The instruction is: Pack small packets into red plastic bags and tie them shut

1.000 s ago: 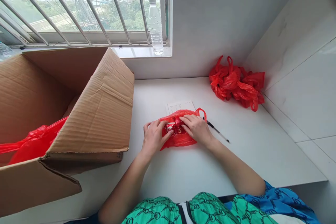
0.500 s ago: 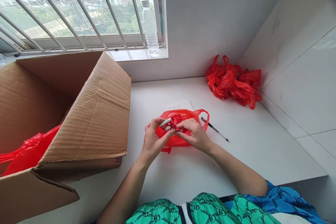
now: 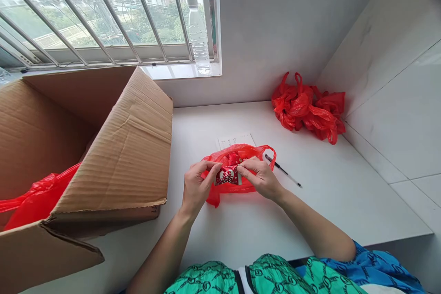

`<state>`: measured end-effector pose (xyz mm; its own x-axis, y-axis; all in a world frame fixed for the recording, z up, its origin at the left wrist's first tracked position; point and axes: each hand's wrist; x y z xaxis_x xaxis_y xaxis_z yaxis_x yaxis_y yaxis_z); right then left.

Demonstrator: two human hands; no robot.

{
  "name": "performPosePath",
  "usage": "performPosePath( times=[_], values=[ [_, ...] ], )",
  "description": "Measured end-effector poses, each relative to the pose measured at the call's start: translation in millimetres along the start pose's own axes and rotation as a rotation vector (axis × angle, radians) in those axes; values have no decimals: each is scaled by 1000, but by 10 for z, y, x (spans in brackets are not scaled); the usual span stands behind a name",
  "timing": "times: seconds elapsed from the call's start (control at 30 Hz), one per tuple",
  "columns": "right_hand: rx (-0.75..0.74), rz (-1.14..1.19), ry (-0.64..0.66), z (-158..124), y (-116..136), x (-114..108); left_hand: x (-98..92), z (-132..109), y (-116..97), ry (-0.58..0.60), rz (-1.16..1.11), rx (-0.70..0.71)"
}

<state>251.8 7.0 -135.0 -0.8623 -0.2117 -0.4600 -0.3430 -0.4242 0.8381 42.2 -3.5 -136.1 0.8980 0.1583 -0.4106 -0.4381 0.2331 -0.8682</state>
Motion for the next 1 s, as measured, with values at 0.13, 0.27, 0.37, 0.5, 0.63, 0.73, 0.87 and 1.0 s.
performPosePath(
  times=[0.13,0.27,0.37,0.5,0.63,0.73,0.87,1.0],
  values=[
    [29,111,-17,2,-2,29,-15,-17,-41,-126,41,0],
    [75,322,-12,12,-5,66,-19,-36,-92,-135,-76,-51],
    [120,368,-9,1,12,85,-8,-49,-111,-122,-108,-46],
    [243,412,109,-26,30,115,19,-69,-99,-103,-84,-11],
    [281,549,109,-13,30,107,37,-73,-61,-3,-131,-23],
    [254,550,76,6,18,63,45,-64,-41,116,-232,-73],
    [217,542,80,13,-31,39,59,-53,-29,187,-273,-134],
    [203,524,75,12,-60,61,77,-55,-4,181,-300,-177]
  ],
)
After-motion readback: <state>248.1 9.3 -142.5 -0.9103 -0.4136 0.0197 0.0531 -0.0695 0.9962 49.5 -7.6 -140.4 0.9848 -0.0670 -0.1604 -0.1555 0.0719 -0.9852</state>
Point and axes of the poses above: each hand's wrist, its own z-axis towards the middle knuckle, its own x-axis out of the palm, y = z × x, and after that the axes turned 2 degrees about -x, right-handed
